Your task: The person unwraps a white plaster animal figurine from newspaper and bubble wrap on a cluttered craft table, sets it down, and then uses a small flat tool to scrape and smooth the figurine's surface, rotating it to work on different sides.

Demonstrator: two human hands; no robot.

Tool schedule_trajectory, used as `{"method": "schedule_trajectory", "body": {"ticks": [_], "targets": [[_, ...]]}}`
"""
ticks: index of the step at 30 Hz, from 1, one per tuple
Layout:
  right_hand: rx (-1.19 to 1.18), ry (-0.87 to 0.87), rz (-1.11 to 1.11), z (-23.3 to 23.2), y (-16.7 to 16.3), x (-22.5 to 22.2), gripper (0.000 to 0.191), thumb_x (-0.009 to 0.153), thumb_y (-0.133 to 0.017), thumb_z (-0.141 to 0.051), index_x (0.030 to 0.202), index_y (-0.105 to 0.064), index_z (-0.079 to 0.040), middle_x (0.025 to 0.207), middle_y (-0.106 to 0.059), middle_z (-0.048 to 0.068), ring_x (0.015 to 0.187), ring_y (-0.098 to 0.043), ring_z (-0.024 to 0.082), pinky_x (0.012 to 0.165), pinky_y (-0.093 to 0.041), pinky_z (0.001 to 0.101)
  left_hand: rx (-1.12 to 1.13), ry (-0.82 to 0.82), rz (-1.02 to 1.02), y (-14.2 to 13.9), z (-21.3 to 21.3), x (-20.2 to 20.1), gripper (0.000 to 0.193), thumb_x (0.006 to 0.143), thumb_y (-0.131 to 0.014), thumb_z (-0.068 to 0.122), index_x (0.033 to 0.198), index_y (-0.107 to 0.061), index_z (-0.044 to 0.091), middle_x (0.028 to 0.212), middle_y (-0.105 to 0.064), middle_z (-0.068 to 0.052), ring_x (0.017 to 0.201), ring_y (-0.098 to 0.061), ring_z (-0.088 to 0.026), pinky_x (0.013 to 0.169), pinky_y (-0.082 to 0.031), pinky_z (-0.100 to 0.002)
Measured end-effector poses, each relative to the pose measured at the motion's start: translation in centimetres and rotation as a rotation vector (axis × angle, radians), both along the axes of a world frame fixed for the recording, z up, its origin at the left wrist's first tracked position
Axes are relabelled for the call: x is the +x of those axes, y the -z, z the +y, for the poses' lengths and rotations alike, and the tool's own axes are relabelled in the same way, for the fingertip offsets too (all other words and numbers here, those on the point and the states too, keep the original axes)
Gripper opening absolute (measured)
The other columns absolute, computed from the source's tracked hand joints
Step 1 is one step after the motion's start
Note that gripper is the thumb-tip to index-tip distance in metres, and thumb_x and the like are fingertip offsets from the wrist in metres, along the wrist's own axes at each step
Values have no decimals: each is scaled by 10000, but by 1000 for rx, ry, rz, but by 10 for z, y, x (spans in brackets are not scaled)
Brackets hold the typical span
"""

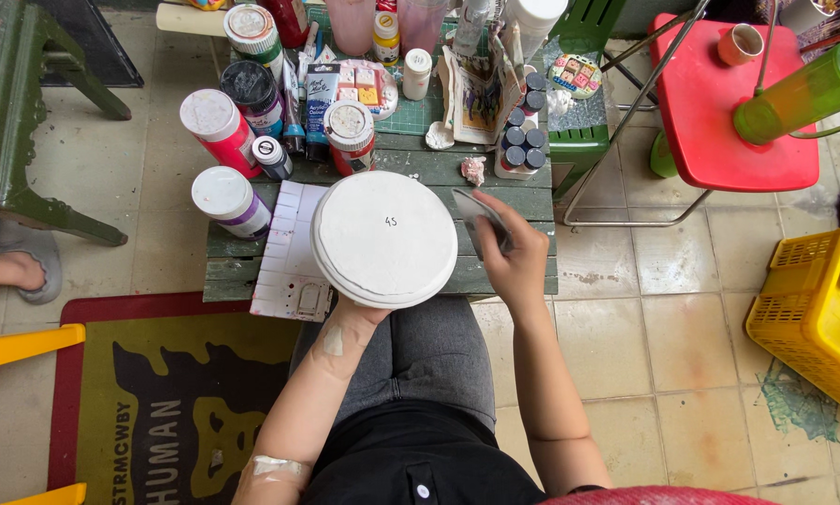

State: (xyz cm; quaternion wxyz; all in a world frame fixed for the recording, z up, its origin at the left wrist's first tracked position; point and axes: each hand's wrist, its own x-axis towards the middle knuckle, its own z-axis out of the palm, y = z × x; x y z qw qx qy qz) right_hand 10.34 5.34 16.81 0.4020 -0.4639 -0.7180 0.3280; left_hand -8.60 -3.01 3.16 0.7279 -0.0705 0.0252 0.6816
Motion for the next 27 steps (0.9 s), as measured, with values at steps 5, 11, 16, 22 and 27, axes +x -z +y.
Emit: {"method": "schedule_trajectory", "body": {"ticks": [5, 11, 16, 22, 27], "targets": [[278, -139, -120, -14, -15, -10, 337, 960, -686, 18, 1259, -744, -126, 808, -678, 74, 667, -576, 135, 622, -459, 283, -8, -61, 18, 6, 0, -2, 653, 1018, -412, 538, 1492, -448, 90, 1481, -548, -172, 1332, -559, -365, 1057, -516, -541], [248, -64, -164, -36, -10, -9, 313, 961, -690, 15, 1228, -756, -135, 766, -663, 83, 636, -566, 170, 605, -454, 309, -20, -302, 259, -1, 2, 1, 644, 1080, -360, 530, 1513, -458, 63, 1462, -582, -173, 1301, -604, -308, 994, -566, -472], [121, -28, -126, -56, -3, -5, 323, 954, -677, 14, 1242, -757, -110, 785, -681, 112, 655, -599, 174, 635, -480, 293, -23, -400, 325, 20, 7, 0, 639, 1030, -426, 537, 1464, -462, 69, 1397, -594, -149, 1260, -626, -264, 982, -588, -444], [-88, -29, -25, -69, 12, -1, 323, 943, -660, -22, 1251, -729, -92, 939, -789, 119, 832, -751, 90, 721, -547, 237, -34, -738, 1249, 40, 5, -15, 767, 916, -806, 412, 1469, -454, 14, 1338, -585, -146, 1233, -616, -224, 981, -569, -384], [-6, -166, 33, -68, 23, 27, 292, 971, -641, -23, 1245, -727, -80, 1093, -793, 121, 977, -751, 106, 829, -568, 248, 198, -629, 1462, -8, -1, -35, 868, 801, -909, 330, 1464, -466, -14, 1358, -626, -124, 1244, -649, -211, 1066, -597, -336]]}}
